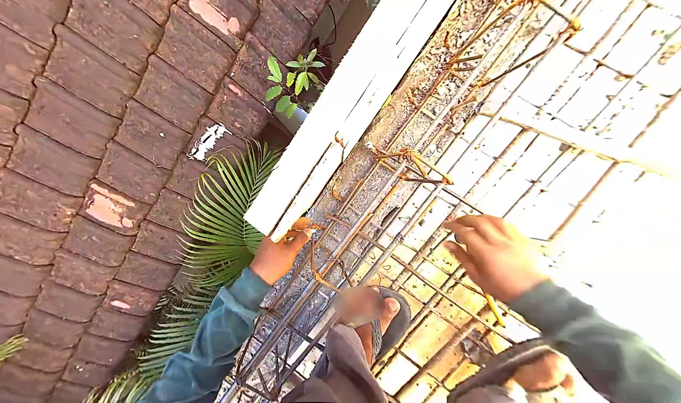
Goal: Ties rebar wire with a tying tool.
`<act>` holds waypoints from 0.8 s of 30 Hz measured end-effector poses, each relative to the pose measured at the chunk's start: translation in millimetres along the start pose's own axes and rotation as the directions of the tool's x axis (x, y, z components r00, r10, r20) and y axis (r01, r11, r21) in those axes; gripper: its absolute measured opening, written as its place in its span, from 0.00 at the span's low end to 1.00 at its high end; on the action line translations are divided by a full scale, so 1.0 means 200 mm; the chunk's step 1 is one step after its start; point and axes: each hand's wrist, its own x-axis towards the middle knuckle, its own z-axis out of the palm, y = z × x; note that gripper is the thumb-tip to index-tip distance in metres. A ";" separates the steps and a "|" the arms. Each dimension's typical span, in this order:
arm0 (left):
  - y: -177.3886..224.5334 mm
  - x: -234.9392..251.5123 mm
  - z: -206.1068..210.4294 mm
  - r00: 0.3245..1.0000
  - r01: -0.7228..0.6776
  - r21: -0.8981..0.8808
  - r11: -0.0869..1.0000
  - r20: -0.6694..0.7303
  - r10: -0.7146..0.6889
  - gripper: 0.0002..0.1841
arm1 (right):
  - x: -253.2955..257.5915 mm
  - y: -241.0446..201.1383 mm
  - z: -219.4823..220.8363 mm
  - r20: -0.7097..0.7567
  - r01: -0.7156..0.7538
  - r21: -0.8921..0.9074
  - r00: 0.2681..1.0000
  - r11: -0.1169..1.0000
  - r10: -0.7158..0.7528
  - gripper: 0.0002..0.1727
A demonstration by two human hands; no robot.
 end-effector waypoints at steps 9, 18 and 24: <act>-0.14 0.06 -0.03 0.962 -0.196 0.189 0.962 0.225 0.152 0.24 | 0.41 -0.29 0.39 -0.244 0.364 -0.041 0.899 0.931 -0.362 0.22; -0.08 0.05 0.01 0.972 -0.177 0.180 0.968 0.183 0.144 0.24 | 0.60 -0.33 0.38 -0.077 0.551 -0.050 0.830 0.833 -0.553 0.15; 0.28 -0.14 0.10 0.997 0.015 0.152 0.988 0.068 -0.025 0.22 | 0.65 -0.29 0.35 -0.080 0.669 -0.017 0.740 0.743 -0.668 0.17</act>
